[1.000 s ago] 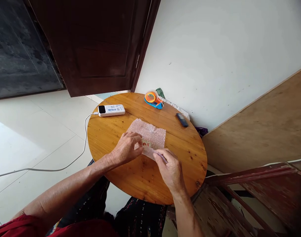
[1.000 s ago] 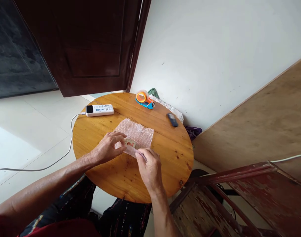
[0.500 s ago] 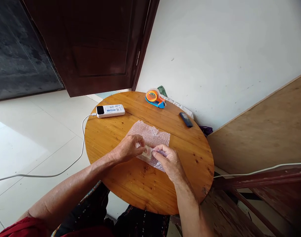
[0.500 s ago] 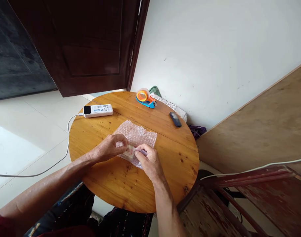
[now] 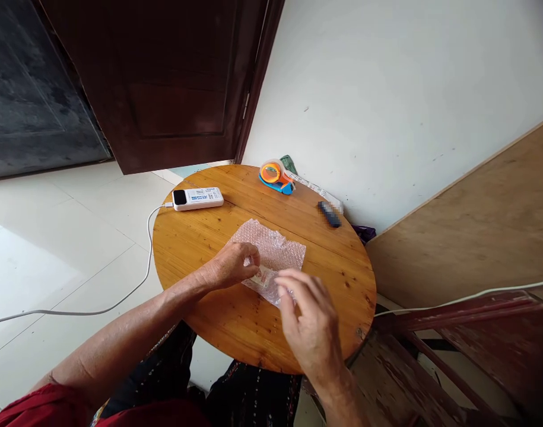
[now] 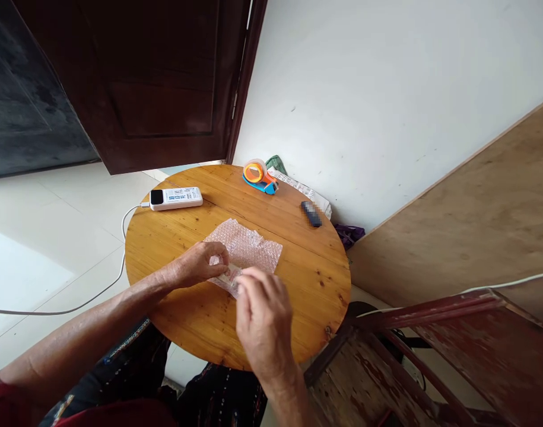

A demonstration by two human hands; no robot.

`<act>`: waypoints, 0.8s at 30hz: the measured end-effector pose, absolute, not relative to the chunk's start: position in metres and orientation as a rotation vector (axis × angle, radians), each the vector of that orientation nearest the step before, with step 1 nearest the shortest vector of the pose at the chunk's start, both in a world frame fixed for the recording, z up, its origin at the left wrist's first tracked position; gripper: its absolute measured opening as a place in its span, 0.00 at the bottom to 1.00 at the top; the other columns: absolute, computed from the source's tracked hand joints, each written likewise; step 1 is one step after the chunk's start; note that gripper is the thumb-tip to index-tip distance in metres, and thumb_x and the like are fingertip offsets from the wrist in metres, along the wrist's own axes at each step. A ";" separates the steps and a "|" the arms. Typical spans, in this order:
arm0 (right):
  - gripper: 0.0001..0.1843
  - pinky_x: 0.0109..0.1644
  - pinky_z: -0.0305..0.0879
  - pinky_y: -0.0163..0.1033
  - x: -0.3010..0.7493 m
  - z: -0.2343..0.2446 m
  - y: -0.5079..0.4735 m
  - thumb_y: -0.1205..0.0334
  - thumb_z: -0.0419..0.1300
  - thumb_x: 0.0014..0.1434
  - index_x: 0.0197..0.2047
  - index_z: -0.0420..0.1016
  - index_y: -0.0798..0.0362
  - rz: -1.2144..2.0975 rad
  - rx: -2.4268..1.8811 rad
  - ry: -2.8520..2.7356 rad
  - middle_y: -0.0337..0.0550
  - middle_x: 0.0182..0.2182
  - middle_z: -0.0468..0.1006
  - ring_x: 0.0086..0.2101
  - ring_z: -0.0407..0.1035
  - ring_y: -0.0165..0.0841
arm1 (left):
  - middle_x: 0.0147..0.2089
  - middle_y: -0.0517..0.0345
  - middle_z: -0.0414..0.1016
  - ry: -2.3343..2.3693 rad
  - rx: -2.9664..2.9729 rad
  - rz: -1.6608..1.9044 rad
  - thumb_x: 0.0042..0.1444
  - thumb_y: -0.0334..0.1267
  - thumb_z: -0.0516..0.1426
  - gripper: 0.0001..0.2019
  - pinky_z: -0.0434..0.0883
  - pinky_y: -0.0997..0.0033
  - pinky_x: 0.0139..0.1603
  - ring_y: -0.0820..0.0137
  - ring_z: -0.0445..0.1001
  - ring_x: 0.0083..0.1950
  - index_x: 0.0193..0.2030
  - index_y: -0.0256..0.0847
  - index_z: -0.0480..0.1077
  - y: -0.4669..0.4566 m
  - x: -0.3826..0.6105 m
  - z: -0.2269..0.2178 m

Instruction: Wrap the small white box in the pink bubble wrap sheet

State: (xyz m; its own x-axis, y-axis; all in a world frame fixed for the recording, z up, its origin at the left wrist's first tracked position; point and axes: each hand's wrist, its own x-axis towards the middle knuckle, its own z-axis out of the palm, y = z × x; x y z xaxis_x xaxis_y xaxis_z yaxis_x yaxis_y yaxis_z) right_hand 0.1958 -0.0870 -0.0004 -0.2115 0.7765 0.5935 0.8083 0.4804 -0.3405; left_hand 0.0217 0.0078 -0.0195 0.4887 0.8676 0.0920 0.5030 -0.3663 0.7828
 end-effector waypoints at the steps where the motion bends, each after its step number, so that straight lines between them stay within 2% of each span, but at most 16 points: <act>1: 0.12 0.52 0.69 0.48 0.188 0.002 -0.088 0.70 0.53 0.65 0.46 0.75 0.49 -0.040 -1.285 -2.096 0.47 0.45 0.80 0.46 0.72 0.40 | 0.32 0.61 0.77 1.128 2.043 0.647 0.51 0.29 0.59 0.03 0.67 0.74 0.37 0.72 0.73 0.34 0.31 0.39 0.74 0.009 0.023 -0.019; 5: 0.14 0.51 0.68 0.50 0.172 -0.009 -0.080 0.70 0.51 0.66 0.48 0.75 0.50 -0.042 -1.427 -2.259 0.49 0.48 0.79 0.46 0.72 0.42 | 0.34 0.60 0.78 1.152 2.069 0.618 0.52 0.30 0.58 0.04 0.70 0.73 0.40 0.70 0.75 0.36 0.32 0.40 0.75 0.014 0.025 -0.021; 8: 0.14 0.49 0.67 0.50 0.174 -0.020 -0.073 0.69 0.51 0.66 0.48 0.75 0.50 -0.079 -1.484 -2.286 0.50 0.48 0.78 0.45 0.71 0.43 | 0.43 0.55 0.79 1.252 2.080 0.753 0.53 0.33 0.60 0.07 0.72 0.67 0.49 0.66 0.76 0.45 0.39 0.40 0.76 0.014 0.014 -0.023; 10: 0.13 0.48 0.67 0.50 0.176 -0.021 -0.072 0.69 0.52 0.66 0.50 0.73 0.51 -0.098 -1.494 -2.328 0.50 0.48 0.78 0.45 0.70 0.43 | 0.47 0.52 0.78 1.357 2.044 0.859 0.55 0.38 0.60 0.11 0.73 0.63 0.51 0.63 0.76 0.48 0.44 0.40 0.75 0.010 -0.002 -0.026; 12: 0.14 0.46 0.66 0.50 0.176 -0.018 -0.072 0.68 0.54 0.65 0.52 0.72 0.51 -0.122 -1.506 -2.372 0.49 0.49 0.78 0.44 0.70 0.44 | 0.47 0.50 0.77 1.483 1.964 0.860 0.57 0.43 0.59 0.15 0.74 0.64 0.45 0.64 0.77 0.43 0.48 0.39 0.74 0.003 -0.019 -0.029; 14: 0.15 0.45 0.65 0.50 0.174 -0.014 -0.072 0.67 0.56 0.64 0.54 0.71 0.50 -0.154 -1.520 -2.407 0.49 0.48 0.77 0.43 0.69 0.44 | 0.49 0.49 0.77 1.559 1.924 0.785 0.56 0.44 0.59 0.19 0.74 0.64 0.42 0.68 0.77 0.36 0.52 0.38 0.72 -0.003 -0.032 -0.032; 17: 0.15 0.43 0.63 0.49 0.170 -0.011 -0.069 0.66 0.58 0.64 0.54 0.71 0.48 -0.219 -1.537 -2.432 0.49 0.46 0.77 0.42 0.68 0.43 | 0.50 0.47 0.78 1.636 1.934 0.672 0.54 0.44 0.60 0.24 0.74 0.66 0.42 0.66 0.78 0.36 0.57 0.37 0.69 -0.008 -0.037 -0.033; 21: 0.11 0.40 0.61 0.48 0.166 -0.011 -0.065 0.66 0.60 0.63 0.49 0.73 0.48 -0.300 -1.562 -2.453 0.48 0.41 0.76 0.39 0.67 0.42 | 0.42 0.47 0.81 1.706 1.958 0.433 0.55 0.44 0.59 0.21 0.72 0.66 0.42 0.58 0.80 0.43 0.54 0.37 0.71 -0.001 -0.025 -0.028; 24: 0.06 0.39 0.60 0.46 0.164 -0.011 -0.062 0.65 0.59 0.64 0.44 0.74 0.48 -0.384 -1.543 -2.478 0.47 0.38 0.75 0.38 0.67 0.41 | 0.42 0.44 0.81 1.725 1.954 0.321 0.54 0.46 0.58 0.19 0.72 0.65 0.42 0.54 0.79 0.45 0.49 0.37 0.74 0.008 -0.017 -0.024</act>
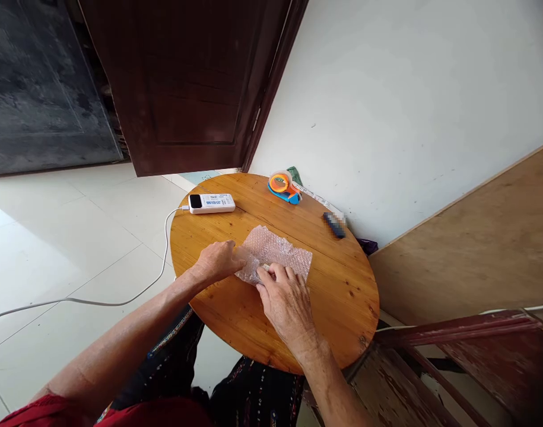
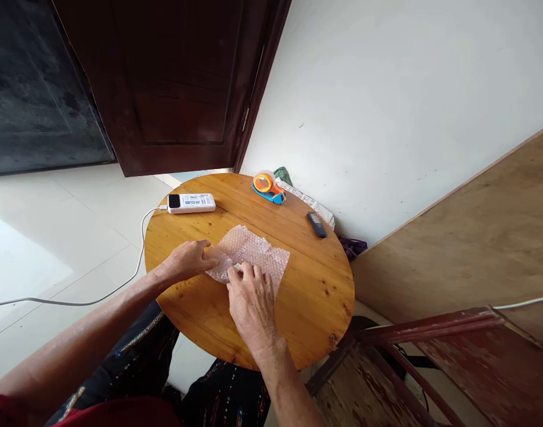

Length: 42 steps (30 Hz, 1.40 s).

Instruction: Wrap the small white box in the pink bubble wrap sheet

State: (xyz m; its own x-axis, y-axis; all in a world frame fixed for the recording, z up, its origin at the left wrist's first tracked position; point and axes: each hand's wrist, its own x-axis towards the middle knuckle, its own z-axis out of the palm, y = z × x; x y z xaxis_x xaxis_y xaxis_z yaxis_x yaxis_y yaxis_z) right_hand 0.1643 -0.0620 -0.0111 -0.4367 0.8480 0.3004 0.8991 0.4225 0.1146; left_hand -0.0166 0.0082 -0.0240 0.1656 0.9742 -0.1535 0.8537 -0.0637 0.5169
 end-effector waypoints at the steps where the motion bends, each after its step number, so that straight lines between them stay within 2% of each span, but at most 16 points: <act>1: 0.05 0.39 0.60 0.46 0.164 -0.011 -0.061 0.65 0.59 0.64 0.42 0.74 0.47 -0.409 -1.538 -2.489 0.47 0.38 0.75 0.38 0.66 0.40 | 0.42 0.43 0.81 1.734 1.960 0.303 0.54 0.47 0.59 0.18 0.71 0.64 0.42 0.54 0.79 0.46 0.46 0.37 0.75 0.011 -0.015 -0.023; 4: 0.04 0.39 0.61 0.46 0.163 -0.009 -0.056 0.65 0.61 0.62 0.40 0.75 0.48 -0.428 -1.547 -2.531 0.47 0.36 0.74 0.38 0.66 0.41 | 0.38 0.45 0.81 1.740 1.996 0.262 0.53 0.49 0.59 0.14 0.70 0.66 0.40 0.55 0.79 0.43 0.34 0.40 0.76 0.018 -0.013 -0.022; 7: 0.04 0.38 0.62 0.45 0.163 -0.007 -0.052 0.65 0.62 0.61 0.41 0.76 0.48 -0.418 -1.532 -2.553 0.47 0.36 0.74 0.38 0.66 0.41 | 0.32 0.52 0.78 1.705 2.029 0.259 0.51 0.45 0.60 0.10 0.68 0.69 0.36 0.61 0.77 0.38 0.27 0.41 0.72 0.022 -0.015 -0.021; 10: 0.04 0.39 0.62 0.45 0.163 -0.006 -0.050 0.65 0.62 0.61 0.40 0.76 0.48 -0.399 -1.530 -2.571 0.48 0.37 0.74 0.39 0.66 0.41 | 0.27 0.58 0.74 1.648 2.032 0.353 0.49 0.38 0.59 0.07 0.65 0.71 0.31 0.65 0.74 0.34 0.24 0.41 0.67 0.021 -0.015 -0.022; 13: 0.03 0.40 0.63 0.46 0.162 -0.005 -0.048 0.66 0.63 0.60 0.38 0.77 0.49 -0.357 -1.566 -2.597 0.49 0.37 0.74 0.40 0.67 0.43 | 0.22 0.64 0.67 1.510 1.842 0.555 0.48 0.34 0.59 0.10 0.64 0.74 0.27 0.70 0.71 0.28 0.22 0.41 0.60 0.016 -0.011 -0.023; 17: 0.02 0.40 0.63 0.46 0.161 -0.006 -0.048 0.66 0.62 0.61 0.38 0.76 0.50 -0.295 -1.590 -2.567 0.49 0.38 0.74 0.41 0.67 0.43 | 0.19 0.68 0.65 1.236 1.375 0.684 0.52 0.29 0.56 0.09 0.67 0.77 0.23 0.75 0.70 0.21 0.25 0.40 0.60 0.012 0.001 -0.023; 19: 0.07 0.43 0.65 0.47 0.162 -0.008 -0.049 0.66 0.63 0.60 0.44 0.75 0.51 -0.253 -1.615 -2.509 0.50 0.40 0.76 0.43 0.68 0.45 | 0.19 0.67 0.67 1.159 1.256 0.724 0.53 0.27 0.56 0.08 0.68 0.77 0.22 0.75 0.70 0.20 0.26 0.39 0.61 0.010 0.006 -0.023; 22: 0.23 0.48 0.67 0.50 0.163 -0.010 -0.052 0.65 0.65 0.59 0.56 0.68 0.57 -0.196 -1.634 -2.409 0.54 0.44 0.78 0.47 0.69 0.48 | 0.18 0.65 0.69 1.107 1.206 0.755 0.52 0.26 0.55 0.07 0.68 0.78 0.21 0.75 0.70 0.20 0.27 0.38 0.62 0.009 0.013 -0.023; 24: 0.26 0.49 0.67 0.51 0.165 -0.010 -0.053 0.64 0.64 0.60 0.59 0.64 0.58 -0.138 -1.623 -2.367 0.56 0.45 0.78 0.47 0.70 0.48 | 0.19 0.65 0.69 1.089 1.237 0.750 0.50 0.25 0.55 0.06 0.68 0.78 0.22 0.75 0.70 0.20 0.27 0.38 0.63 0.008 0.018 -0.023; 28: 0.22 0.50 0.68 0.52 0.169 -0.005 -0.055 0.64 0.63 0.60 0.57 0.65 0.55 0.033 -1.589 -2.332 0.54 0.46 0.79 0.47 0.72 0.48 | 0.23 0.64 0.71 1.035 1.535 0.652 0.47 0.30 0.57 0.01 0.67 0.78 0.26 0.75 0.70 0.24 0.27 0.36 0.69 0.005 0.020 -0.016; 31: 0.24 0.52 0.68 0.53 0.175 -0.005 -0.058 0.67 0.63 0.58 0.57 0.66 0.54 0.128 -1.528 -2.333 0.52 0.47 0.79 0.48 0.71 0.48 | 0.29 0.61 0.76 0.916 1.874 0.504 0.48 0.33 0.57 0.06 0.67 0.76 0.32 0.72 0.73 0.32 0.31 0.36 0.75 0.003 0.014 -0.004; 33: 0.25 0.55 0.67 0.54 0.183 -0.007 -0.062 0.67 0.62 0.59 0.59 0.65 0.53 0.142 -1.435 -2.308 0.52 0.50 0.78 0.51 0.71 0.47 | 0.34 0.59 0.78 0.864 2.033 0.428 0.49 0.31 0.55 0.10 0.68 0.75 0.36 0.70 0.74 0.37 0.35 0.37 0.77 0.002 0.010 0.003; 37: 0.21 0.58 0.66 0.52 0.211 -0.020 -0.076 0.60 0.58 0.63 0.59 0.67 0.53 0.059 -1.411 -2.020 0.54 0.54 0.75 0.54 0.69 0.45 | 0.39 0.56 0.79 0.948 2.183 0.397 0.50 0.25 0.52 0.15 0.70 0.73 0.43 0.69 0.76 0.41 0.36 0.38 0.79 -0.002 0.013 0.004; 39: 0.20 0.53 0.69 0.51 0.227 -0.026 -0.084 0.56 0.56 0.63 0.56 0.69 0.53 0.087 -1.549 -1.830 0.54 0.51 0.77 0.49 0.72 0.44 | 0.40 0.53 0.79 1.034 2.270 0.443 0.52 0.25 0.53 0.13 0.70 0.71 0.45 0.67 0.76 0.42 0.35 0.38 0.79 -0.005 0.019 0.000; 42: 0.26 0.46 0.71 0.49 0.242 -0.033 -0.093 0.47 0.57 0.59 0.55 0.69 0.54 0.265 -1.812 -1.628 0.54 0.48 0.78 0.41 0.75 0.43 | 0.44 0.49 0.77 1.058 2.441 0.552 0.53 0.27 0.56 0.09 0.69 0.65 0.51 0.62 0.74 0.47 0.33 0.38 0.79 -0.008 0.025 -0.009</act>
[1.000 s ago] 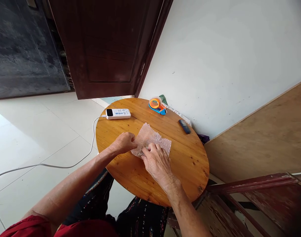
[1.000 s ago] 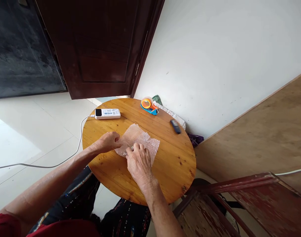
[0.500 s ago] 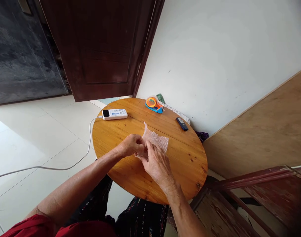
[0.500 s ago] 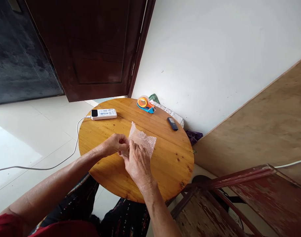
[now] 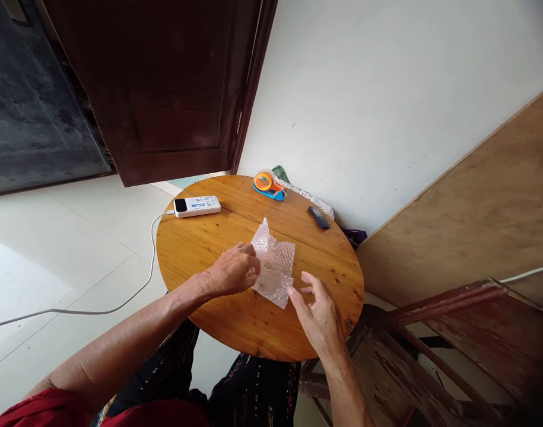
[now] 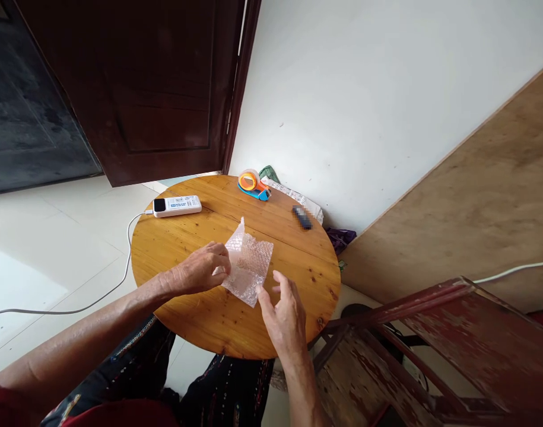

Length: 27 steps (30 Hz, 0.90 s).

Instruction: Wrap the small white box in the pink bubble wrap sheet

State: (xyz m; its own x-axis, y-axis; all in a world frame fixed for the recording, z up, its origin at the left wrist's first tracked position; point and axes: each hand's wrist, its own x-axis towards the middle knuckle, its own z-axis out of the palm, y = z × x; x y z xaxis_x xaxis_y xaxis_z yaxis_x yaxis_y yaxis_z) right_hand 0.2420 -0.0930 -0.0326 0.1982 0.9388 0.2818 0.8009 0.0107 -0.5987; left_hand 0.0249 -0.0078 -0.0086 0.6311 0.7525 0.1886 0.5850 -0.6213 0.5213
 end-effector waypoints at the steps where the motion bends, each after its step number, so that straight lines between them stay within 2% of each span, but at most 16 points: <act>1: 0.30 0.45 0.71 0.48 0.243 -0.033 -0.094 0.44 0.58 0.58 0.57 0.68 0.54 0.353 -1.879 -1.584 0.54 0.48 0.78 0.39 0.76 0.42 | 0.44 0.49 0.77 1.039 2.480 0.580 0.52 0.28 0.57 0.08 0.69 0.64 0.52 0.62 0.73 0.47 0.32 0.38 0.78 -0.008 0.026 -0.011; 5: 0.42 0.43 0.68 0.47 0.235 -0.029 -0.089 0.41 0.57 0.56 0.66 0.58 0.58 0.582 -2.038 -1.513 0.51 0.42 0.81 0.36 0.76 0.42 | 0.42 0.51 0.77 0.940 2.542 0.616 0.53 0.26 0.57 0.07 0.68 0.65 0.52 0.64 0.72 0.45 0.32 0.38 0.77 -0.006 0.025 -0.016; 9: 0.45 0.43 0.66 0.47 0.224 -0.024 -0.080 0.41 0.57 0.56 0.69 0.55 0.59 0.578 -2.115 -1.517 0.50 0.39 0.81 0.38 0.76 0.45 | 0.41 0.50 0.77 0.904 2.537 0.642 0.54 0.26 0.56 0.07 0.68 0.65 0.53 0.64 0.72 0.45 0.33 0.37 0.75 -0.005 0.024 -0.021; 13: 0.46 0.42 0.66 0.45 0.223 -0.029 -0.076 0.40 0.58 0.55 0.69 0.55 0.58 0.569 -2.054 -1.438 0.51 0.41 0.81 0.39 0.76 0.44 | 0.43 0.50 0.76 0.925 2.474 0.689 0.54 0.26 0.55 0.07 0.69 0.65 0.54 0.64 0.73 0.46 0.34 0.37 0.74 -0.006 0.026 -0.027; 17: 0.45 0.38 0.66 0.42 0.221 -0.040 -0.075 0.43 0.60 0.53 0.68 0.57 0.58 0.570 -1.958 -1.400 0.46 0.35 0.80 0.34 0.74 0.41 | 0.44 0.50 0.76 1.035 2.409 0.667 0.53 0.25 0.55 0.07 0.69 0.65 0.54 0.63 0.72 0.47 0.34 0.38 0.74 -0.013 0.030 -0.028; 21: 0.42 0.35 0.65 0.39 0.214 -0.049 -0.073 0.49 0.59 0.54 0.67 0.57 0.61 0.577 -1.798 -1.380 0.38 0.27 0.77 0.29 0.70 0.36 | 0.43 0.50 0.75 1.183 2.399 0.577 0.55 0.27 0.54 0.08 0.70 0.63 0.53 0.61 0.71 0.47 0.36 0.37 0.75 -0.024 0.032 -0.024; 25: 0.37 0.32 0.64 0.37 0.207 -0.048 -0.071 0.52 0.58 0.55 0.65 0.60 0.60 0.498 -1.725 -1.348 0.36 0.25 0.74 0.26 0.66 0.33 | 0.46 0.49 0.74 1.183 2.445 0.505 0.59 0.31 0.54 0.10 0.70 0.62 0.53 0.61 0.70 0.48 0.41 0.39 0.77 -0.027 0.033 -0.018; 27: 0.36 0.33 0.66 0.37 0.203 -0.044 -0.068 0.53 0.58 0.56 0.65 0.61 0.59 0.501 -1.698 -1.341 0.37 0.27 0.76 0.26 0.67 0.33 | 0.47 0.49 0.74 1.177 2.464 0.486 0.60 0.32 0.55 0.11 0.70 0.61 0.53 0.60 0.70 0.49 0.43 0.41 0.79 -0.026 0.033 -0.015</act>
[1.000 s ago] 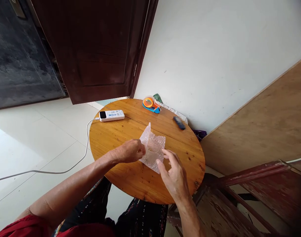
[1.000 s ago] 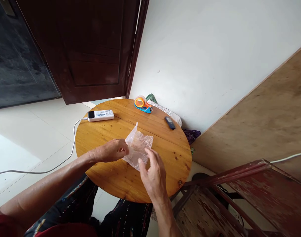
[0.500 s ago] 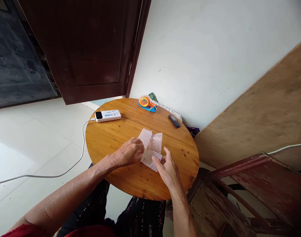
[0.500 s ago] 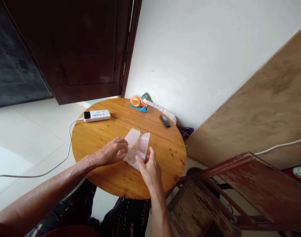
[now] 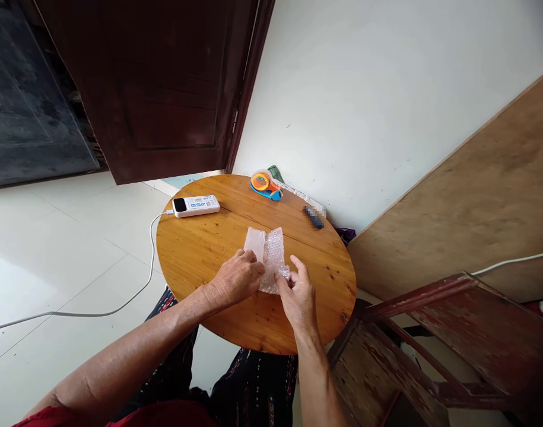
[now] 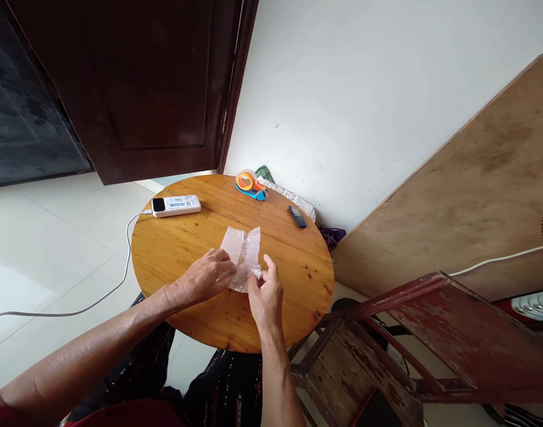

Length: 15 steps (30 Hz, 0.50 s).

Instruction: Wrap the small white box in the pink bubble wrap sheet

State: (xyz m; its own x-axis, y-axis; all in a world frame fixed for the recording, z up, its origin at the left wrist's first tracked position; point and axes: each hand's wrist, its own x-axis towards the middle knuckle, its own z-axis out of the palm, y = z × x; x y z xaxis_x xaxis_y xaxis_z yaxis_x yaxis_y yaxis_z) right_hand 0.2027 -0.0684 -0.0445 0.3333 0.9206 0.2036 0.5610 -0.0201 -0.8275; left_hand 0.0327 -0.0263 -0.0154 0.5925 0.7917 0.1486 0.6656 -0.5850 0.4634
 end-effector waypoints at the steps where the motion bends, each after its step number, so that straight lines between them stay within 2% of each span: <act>1: 0.35 0.34 0.67 0.38 0.201 -0.043 -0.067 0.54 0.57 0.57 0.65 0.62 0.59 0.510 -1.690 -1.342 0.39 0.28 0.77 0.27 0.68 0.33 | 0.47 0.49 0.75 1.187 2.469 0.481 0.60 0.32 0.55 0.11 0.70 0.60 0.53 0.60 0.69 0.49 0.43 0.42 0.79 -0.026 0.033 -0.014; 5: 0.33 0.39 0.70 0.40 0.193 -0.036 -0.064 0.55 0.56 0.58 0.64 0.63 0.59 0.550 -1.673 -1.364 0.44 0.33 0.80 0.32 0.73 0.36 | 0.46 0.49 0.76 1.247 2.480 0.470 0.59 0.33 0.56 0.11 0.69 0.56 0.52 0.56 0.68 0.50 0.43 0.44 0.80 -0.025 0.034 -0.011; 8: 0.33 0.40 0.70 0.41 0.193 -0.032 -0.065 0.56 0.55 0.57 0.64 0.63 0.59 0.553 -1.683 -1.380 0.48 0.37 0.81 0.34 0.74 0.38 | 0.46 0.49 0.76 1.244 2.482 0.473 0.59 0.33 0.56 0.11 0.70 0.58 0.51 0.58 0.69 0.49 0.43 0.44 0.80 -0.024 0.035 -0.012; 13: 0.38 0.42 0.70 0.43 0.201 -0.034 -0.063 0.46 0.60 0.54 0.64 0.63 0.57 0.566 -1.769 -1.380 0.48 0.38 0.81 0.38 0.75 0.41 | 0.47 0.48 0.75 1.236 2.453 0.490 0.59 0.32 0.56 0.12 0.70 0.59 0.52 0.59 0.69 0.49 0.44 0.43 0.80 -0.024 0.034 -0.016; 15: 0.37 0.42 0.70 0.43 0.204 -0.039 -0.058 0.46 0.61 0.53 0.63 0.65 0.55 0.572 -1.786 -1.375 0.45 0.37 0.80 0.38 0.74 0.41 | 0.46 0.48 0.75 1.235 2.457 0.488 0.60 0.32 0.56 0.12 0.70 0.59 0.52 0.59 0.69 0.48 0.44 0.43 0.80 -0.024 0.034 -0.017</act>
State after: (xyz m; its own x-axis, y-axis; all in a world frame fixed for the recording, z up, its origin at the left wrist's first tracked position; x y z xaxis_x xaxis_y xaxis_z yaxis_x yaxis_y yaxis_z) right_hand 0.2037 -0.0581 -0.0387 0.3087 0.9444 0.1129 0.5861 -0.0954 -0.8046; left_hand 0.0341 -0.0240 -0.0173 0.5612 0.8145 0.1471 0.6951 -0.5603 0.4504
